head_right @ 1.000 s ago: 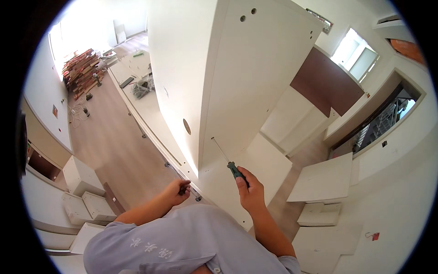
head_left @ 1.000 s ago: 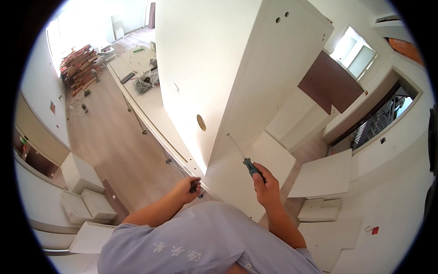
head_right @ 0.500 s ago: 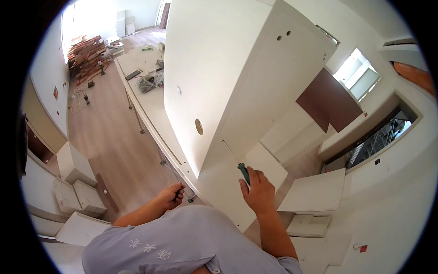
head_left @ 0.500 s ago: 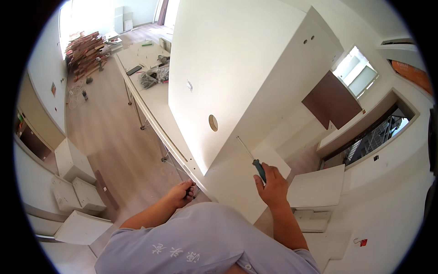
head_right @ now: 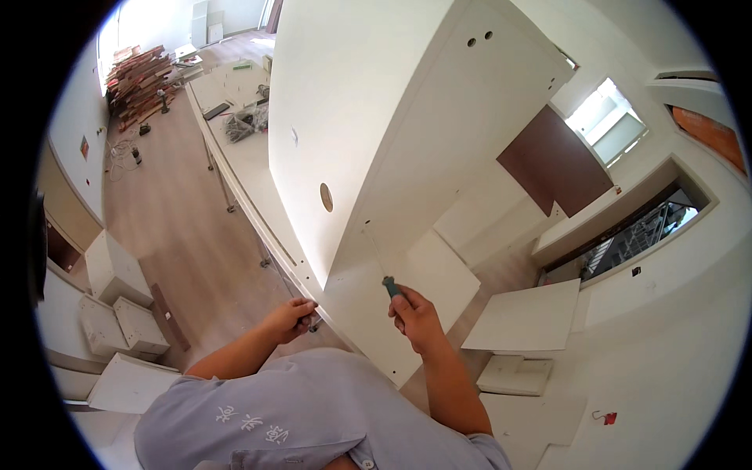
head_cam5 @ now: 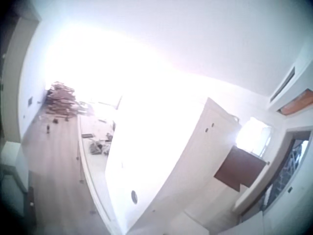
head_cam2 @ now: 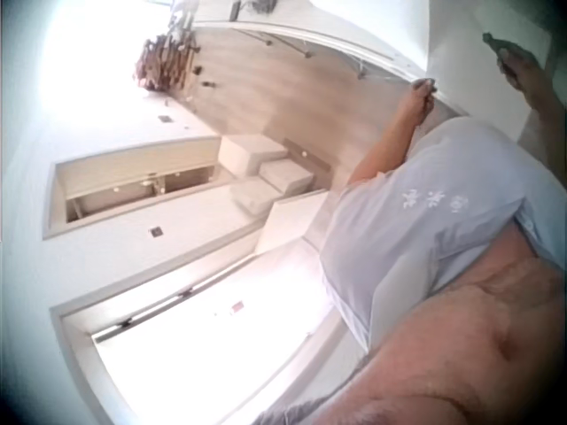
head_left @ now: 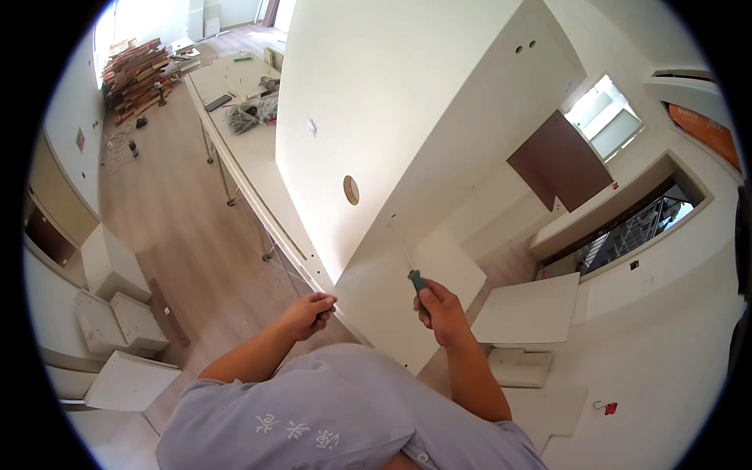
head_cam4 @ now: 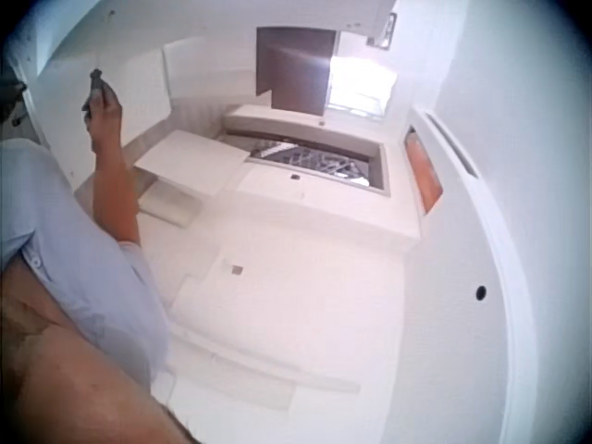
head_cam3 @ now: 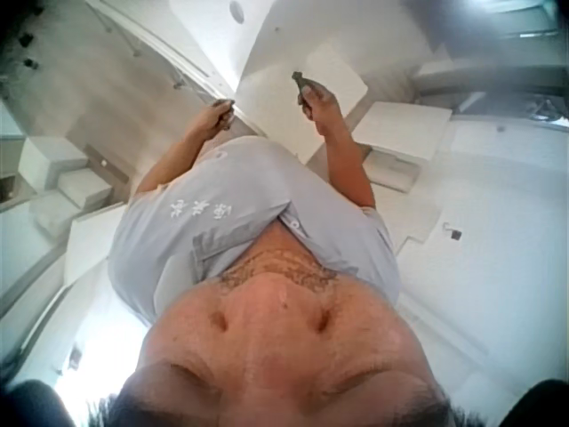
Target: The person assembles a white cabinet by aligning panels and screwing them together using a screwdriver.
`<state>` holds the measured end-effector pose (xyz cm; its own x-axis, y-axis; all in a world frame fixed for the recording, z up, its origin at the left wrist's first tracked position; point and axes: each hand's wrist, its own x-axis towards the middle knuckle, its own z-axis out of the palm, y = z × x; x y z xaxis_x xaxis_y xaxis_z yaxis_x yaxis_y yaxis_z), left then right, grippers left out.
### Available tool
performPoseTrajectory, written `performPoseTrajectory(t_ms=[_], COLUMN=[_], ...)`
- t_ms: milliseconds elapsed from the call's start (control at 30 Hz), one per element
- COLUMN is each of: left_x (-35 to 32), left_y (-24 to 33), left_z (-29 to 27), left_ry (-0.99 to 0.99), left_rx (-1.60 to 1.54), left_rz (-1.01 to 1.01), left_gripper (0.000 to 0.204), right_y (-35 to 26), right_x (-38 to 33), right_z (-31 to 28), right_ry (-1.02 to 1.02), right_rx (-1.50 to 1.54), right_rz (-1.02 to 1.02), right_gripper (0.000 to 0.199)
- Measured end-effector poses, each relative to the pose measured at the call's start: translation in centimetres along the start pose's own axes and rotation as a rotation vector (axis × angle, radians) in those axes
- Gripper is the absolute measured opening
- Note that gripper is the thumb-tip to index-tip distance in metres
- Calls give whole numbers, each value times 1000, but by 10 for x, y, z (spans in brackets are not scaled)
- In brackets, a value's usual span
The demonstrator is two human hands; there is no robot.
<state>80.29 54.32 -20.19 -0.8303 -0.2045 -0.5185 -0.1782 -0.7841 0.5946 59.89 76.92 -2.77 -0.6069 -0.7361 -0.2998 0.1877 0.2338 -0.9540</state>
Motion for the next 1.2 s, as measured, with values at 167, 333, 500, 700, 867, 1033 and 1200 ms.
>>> performPoseTrajectory(t_ms=[167, 333, 500, 700, 867, 1033, 1200], left_x=[0, -16, -12, 3, 26, 60, 128], left_y=[23, 20, 0, -8, -13, -26, -47], left_z=[31, 53, 54, 63, 68, 56, 21], left_ry=[-162, -119, -23, 40, 14, 66, 174], left_rx=[-18, 120, 83, 329, 957, 538, -36], left_rz=[77, 24, -6, -67, 33, -187, -210], left_gripper=[21, 21, 22, 21, 25, 24, 23], right_y=[55, 80, 82, 99, 152, 212, 252], right_x=[-28, -39, -42, -36, -13, 11, 41], right_z=[-4, -15, -23, -51, -85, -92, -68], right_ry=[-107, -197, -192, -247, -377, -335, -63], right_rx=[-343, -467, -605, -609, -229, 162, -141], right_rz=[43, 101, 53, 18, 255, 412, 25], right_gripper=[42, 44, 44, 43, 39, 34, 35])
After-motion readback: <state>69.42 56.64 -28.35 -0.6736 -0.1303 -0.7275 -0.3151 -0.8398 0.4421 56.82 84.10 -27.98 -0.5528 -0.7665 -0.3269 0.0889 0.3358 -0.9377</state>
